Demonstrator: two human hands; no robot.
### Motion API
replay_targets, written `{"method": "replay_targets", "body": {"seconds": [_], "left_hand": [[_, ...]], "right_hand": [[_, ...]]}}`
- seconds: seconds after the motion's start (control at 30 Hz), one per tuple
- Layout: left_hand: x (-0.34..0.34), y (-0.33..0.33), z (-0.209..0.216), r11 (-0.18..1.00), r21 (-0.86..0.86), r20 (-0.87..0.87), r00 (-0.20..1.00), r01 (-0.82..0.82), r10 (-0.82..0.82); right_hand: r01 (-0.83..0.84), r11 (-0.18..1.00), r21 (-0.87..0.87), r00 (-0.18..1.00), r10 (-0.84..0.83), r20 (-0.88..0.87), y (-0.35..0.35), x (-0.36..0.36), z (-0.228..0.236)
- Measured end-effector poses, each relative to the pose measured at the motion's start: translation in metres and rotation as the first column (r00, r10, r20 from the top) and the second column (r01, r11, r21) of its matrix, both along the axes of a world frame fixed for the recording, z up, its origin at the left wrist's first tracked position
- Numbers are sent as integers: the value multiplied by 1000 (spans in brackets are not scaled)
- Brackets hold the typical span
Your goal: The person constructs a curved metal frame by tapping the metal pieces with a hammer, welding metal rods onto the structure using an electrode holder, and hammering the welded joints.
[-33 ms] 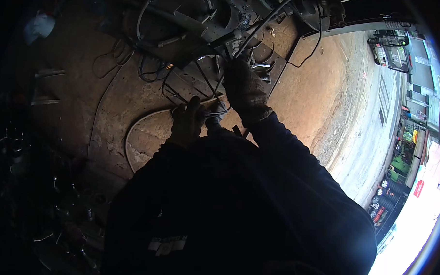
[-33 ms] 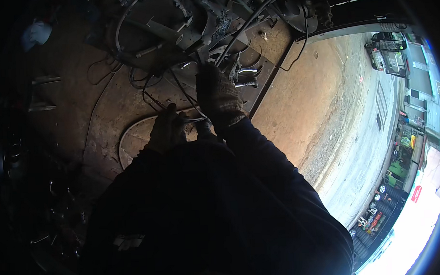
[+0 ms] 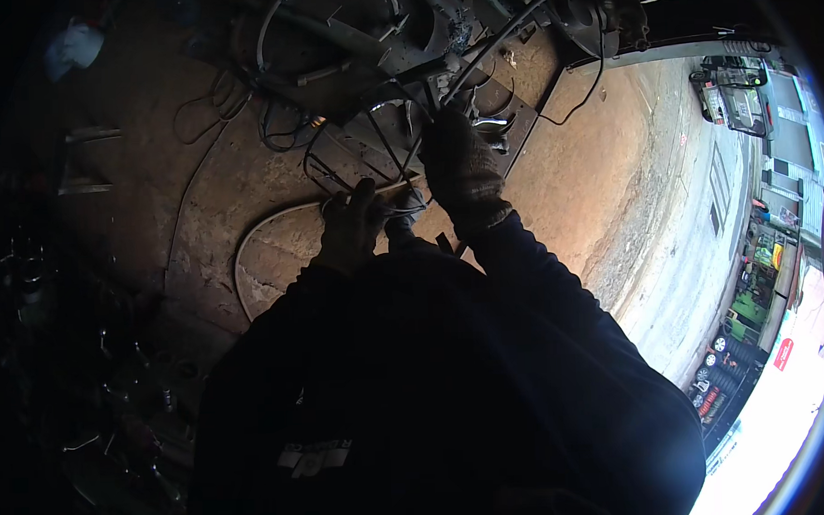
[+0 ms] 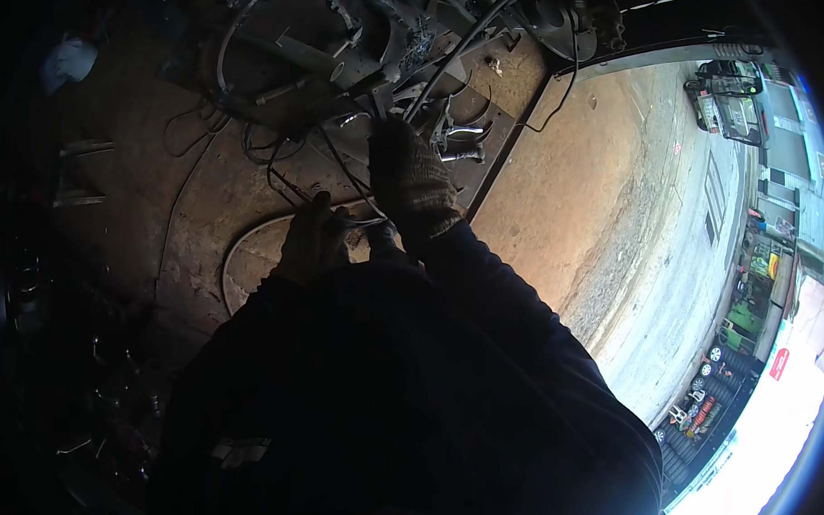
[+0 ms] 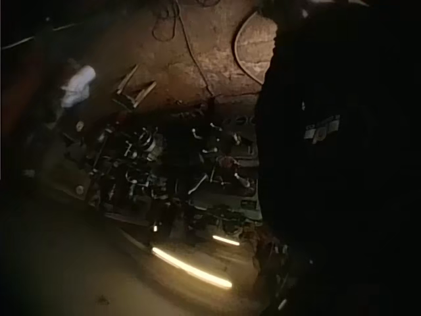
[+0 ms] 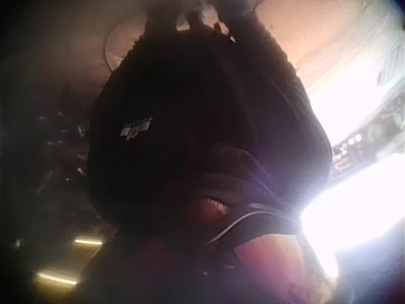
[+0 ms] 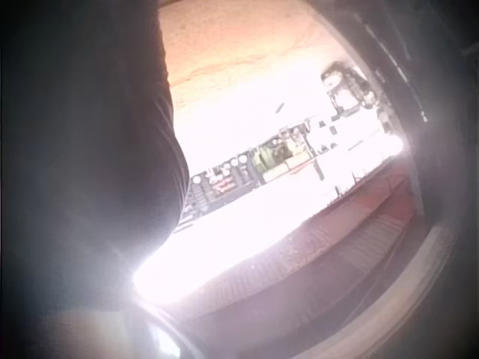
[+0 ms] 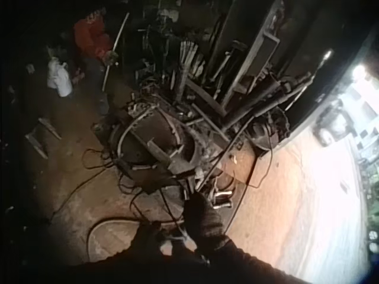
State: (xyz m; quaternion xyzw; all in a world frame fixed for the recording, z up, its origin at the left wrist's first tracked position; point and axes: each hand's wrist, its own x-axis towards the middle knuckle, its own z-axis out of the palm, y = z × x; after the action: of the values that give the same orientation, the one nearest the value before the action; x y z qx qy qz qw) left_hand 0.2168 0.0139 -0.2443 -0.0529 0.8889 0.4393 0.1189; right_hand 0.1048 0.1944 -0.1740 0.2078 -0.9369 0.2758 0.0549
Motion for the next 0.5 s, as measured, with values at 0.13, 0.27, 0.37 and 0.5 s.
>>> {"method": "replay_targets", "body": {"seconds": [0.13,0.27,0.37,0.5], "left_hand": [[2,-4,-15,993,113,55,998,17,-23],[13,-3,-59,920,364,124,986,-148,110],[14,-5,-48,980,196,39,999,-28,21],[10,-7,-35,997,28,-20,997,76,-75]], "right_hand": [[53,997,64,996,-57,62,2,3,-13],[-18,999,33,981,24,-190,2,1,-9],[17,1000,-17,999,-18,-34,-1,1,-6],[64,998,1,998,-64,-16,-2,-1,-11]]}}
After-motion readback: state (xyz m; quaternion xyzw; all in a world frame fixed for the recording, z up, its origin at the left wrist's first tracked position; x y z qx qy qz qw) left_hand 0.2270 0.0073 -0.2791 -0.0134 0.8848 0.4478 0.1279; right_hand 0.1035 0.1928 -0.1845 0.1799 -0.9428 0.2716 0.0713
